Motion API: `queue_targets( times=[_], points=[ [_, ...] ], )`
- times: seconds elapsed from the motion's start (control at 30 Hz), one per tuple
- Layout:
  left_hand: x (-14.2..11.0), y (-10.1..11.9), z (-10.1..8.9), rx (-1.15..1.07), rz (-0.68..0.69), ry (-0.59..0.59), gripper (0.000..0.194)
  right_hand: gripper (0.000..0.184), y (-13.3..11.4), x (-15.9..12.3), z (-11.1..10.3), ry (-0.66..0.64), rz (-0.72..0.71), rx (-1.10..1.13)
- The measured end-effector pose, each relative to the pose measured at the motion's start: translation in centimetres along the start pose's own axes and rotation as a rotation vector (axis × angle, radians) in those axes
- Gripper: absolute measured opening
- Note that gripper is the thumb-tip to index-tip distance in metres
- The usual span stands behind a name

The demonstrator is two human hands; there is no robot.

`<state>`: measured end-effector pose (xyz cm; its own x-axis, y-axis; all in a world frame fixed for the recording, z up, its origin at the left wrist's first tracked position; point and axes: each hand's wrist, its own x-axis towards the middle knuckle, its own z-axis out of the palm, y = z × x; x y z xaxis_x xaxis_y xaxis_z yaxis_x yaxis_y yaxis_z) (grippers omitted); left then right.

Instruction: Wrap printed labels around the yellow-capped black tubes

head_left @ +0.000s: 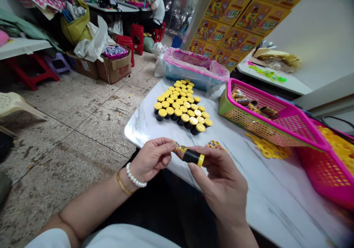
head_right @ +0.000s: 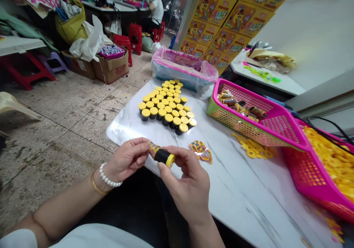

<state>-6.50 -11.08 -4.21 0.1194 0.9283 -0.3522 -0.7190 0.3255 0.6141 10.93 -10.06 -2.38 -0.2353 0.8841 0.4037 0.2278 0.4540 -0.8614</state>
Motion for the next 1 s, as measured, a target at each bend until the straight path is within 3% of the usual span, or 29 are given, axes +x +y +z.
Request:
queue_targets(
  times=[0.07,0.13,0.2,0.3,0.5,0.63,0.8,0.9,1.0],
  points=[
    [-0.6,0.0,0.0,0.065,0.108,0.057,0.043,0.030,0.0,0.2,-0.5,0.027,-0.059,0.026],
    [-0.8,0.4,0.1,0.162,0.198,0.031,0.051,0.033,-0.1,0.6,-1.2,0.028,-0.109,0.029],
    [-0.5,1.1,0.7,0.279,0.215,-0.116,0.058,0.036,-0.3,1.4,-2.1,-0.028,-0.154,0.014],
    [1.3,2.8,2.5,0.408,0.188,-0.360,0.046,0.040,-0.8,3.5,-4.2,-0.104,-0.252,-0.091],
    [6.8,6.0,8.6,0.587,0.204,-0.595,0.031,0.049,-0.9,9.3,-8.9,-0.080,-0.586,-0.417],
    [9.2,5.5,10.2,0.626,0.180,-0.614,0.036,0.042,1.2,10.5,-10.1,-0.042,-0.591,-0.441],
    [10.5,3.7,8.3,0.714,0.094,-0.570,0.045,0.033,4.8,8.5,-9.2,0.017,-0.499,-0.389],
    [10.5,3.6,7.8,0.711,0.026,-0.536,0.056,0.034,5.4,7.8,-8.8,0.033,-0.468,-0.403],
    [10.8,3.9,7.9,0.769,0.011,-0.484,0.050,0.035,5.4,8.0,-8.9,0.012,-0.451,-0.405]
  ],
)
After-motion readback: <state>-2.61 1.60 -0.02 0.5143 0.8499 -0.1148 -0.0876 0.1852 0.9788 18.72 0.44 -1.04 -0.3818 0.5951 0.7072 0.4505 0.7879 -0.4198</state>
